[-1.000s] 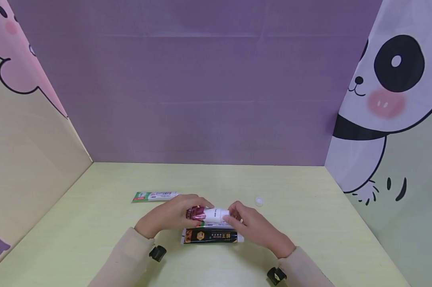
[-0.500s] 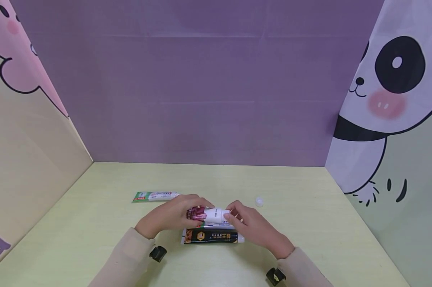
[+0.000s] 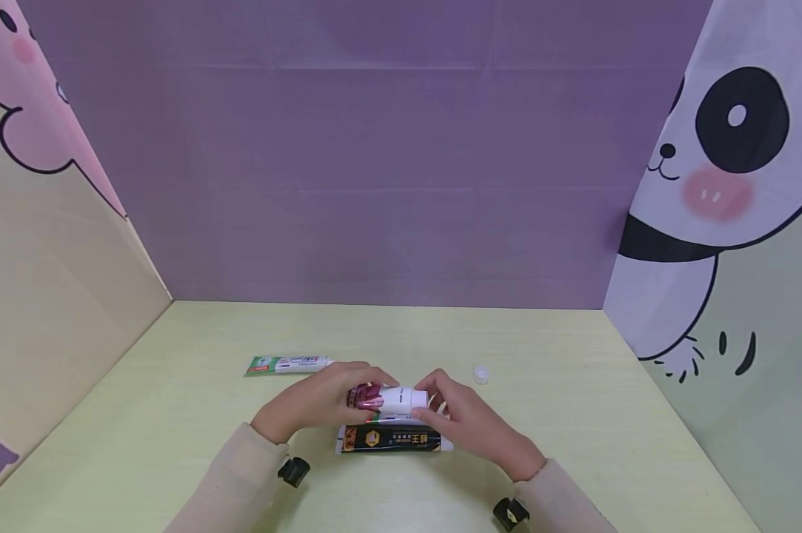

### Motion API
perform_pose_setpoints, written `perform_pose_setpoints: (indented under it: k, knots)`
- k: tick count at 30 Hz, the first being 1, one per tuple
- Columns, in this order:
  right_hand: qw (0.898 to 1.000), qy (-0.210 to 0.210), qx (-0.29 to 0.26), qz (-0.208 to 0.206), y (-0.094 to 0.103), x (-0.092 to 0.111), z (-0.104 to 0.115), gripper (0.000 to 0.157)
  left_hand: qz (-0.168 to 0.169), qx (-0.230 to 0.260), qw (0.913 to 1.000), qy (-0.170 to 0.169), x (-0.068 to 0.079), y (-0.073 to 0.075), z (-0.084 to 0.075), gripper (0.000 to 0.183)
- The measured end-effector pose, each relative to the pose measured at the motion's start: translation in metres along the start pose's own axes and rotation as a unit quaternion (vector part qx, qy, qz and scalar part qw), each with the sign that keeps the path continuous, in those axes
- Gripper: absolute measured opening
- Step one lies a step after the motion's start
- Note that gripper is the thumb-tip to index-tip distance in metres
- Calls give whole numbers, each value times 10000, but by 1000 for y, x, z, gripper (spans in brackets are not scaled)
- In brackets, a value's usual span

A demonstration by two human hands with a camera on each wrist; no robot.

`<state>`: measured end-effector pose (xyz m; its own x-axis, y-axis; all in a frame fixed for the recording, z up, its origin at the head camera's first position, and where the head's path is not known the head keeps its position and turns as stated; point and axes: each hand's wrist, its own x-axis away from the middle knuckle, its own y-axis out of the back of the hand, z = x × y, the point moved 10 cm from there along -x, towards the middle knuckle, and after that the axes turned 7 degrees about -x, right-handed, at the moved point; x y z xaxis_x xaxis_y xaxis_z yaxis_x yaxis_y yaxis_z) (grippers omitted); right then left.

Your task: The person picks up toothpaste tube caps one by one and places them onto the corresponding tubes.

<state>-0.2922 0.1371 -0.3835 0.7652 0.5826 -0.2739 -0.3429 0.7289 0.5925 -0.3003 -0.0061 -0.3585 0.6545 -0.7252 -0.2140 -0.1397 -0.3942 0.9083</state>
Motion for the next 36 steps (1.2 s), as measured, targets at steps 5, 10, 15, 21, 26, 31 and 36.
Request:
perform_pose_setpoints:
  k: [5,10,15,21,26,31,36]
  knots:
    - [9999,153,-20,50,-2,0,3,23,11,-25,10000,34,0,-1,0,43]
    - [9993,320,-110,139,-3,0,5,17,-107,-53,9999,-100,0,1,-3,42]
    - [9990,378,-198,129,-3,0,6,14,-165,-67,9998,-131,-1,3,-4,43]
    - [9974,549,-446,98,-1,1,10,14,0,179,9997,186,0,1,2,50]
    - [9958,591,-696,83,7,3,8,14,-53,369,9989,297,5,6,10,49]
    - [9959,456,-774,100,16,4,4,14,-164,389,9985,345,13,14,22,46]
    - [9963,411,-755,84,23,7,-1,13,-302,169,9991,245,20,22,31,46]
